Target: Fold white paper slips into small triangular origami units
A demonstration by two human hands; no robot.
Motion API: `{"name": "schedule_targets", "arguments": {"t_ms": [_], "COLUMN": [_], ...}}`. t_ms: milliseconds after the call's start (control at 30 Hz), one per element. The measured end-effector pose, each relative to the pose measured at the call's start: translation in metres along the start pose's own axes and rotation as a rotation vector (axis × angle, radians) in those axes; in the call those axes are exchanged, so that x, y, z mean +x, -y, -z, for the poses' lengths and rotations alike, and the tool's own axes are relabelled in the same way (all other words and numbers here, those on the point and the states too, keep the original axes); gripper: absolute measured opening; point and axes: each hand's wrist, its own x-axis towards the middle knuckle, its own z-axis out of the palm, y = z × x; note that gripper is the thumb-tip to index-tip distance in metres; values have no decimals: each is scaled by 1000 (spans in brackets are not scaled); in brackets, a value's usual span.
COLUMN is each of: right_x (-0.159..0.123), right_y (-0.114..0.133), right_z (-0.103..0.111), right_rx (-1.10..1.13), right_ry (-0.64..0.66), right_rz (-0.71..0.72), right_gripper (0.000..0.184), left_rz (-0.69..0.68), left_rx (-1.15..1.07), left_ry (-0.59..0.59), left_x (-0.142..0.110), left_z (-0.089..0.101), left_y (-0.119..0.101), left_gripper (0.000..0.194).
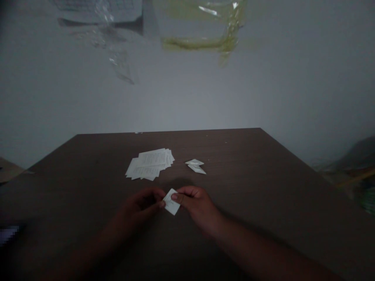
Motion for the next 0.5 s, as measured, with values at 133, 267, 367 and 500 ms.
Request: {"name": "schedule_targets", "arguments": {"t_ms": [133, 267, 367, 500], "right_x": [1, -2, -2, -1], "right_y": [-1, 0, -2, -5], "right_z": [1, 0, -2, -3], "right_rx": [-32, -38, -28, 29], "right_ry": [8, 1, 9, -30], "right_rz": [-1, -5, -15, -3], "right_gripper": [55, 53, 53, 52], "left_rz": [-58, -35, 14, 64], "left_rx": [100, 32, -55, -159], "left_ry": [-37, -39, -27, -18], "left_x": [-2, -2, -1, 6], "left_z": [-3, -4, -2, 1], "left_y": [-5, -1, 1, 7], "left_gripper": [24, 27, 28, 32]}}
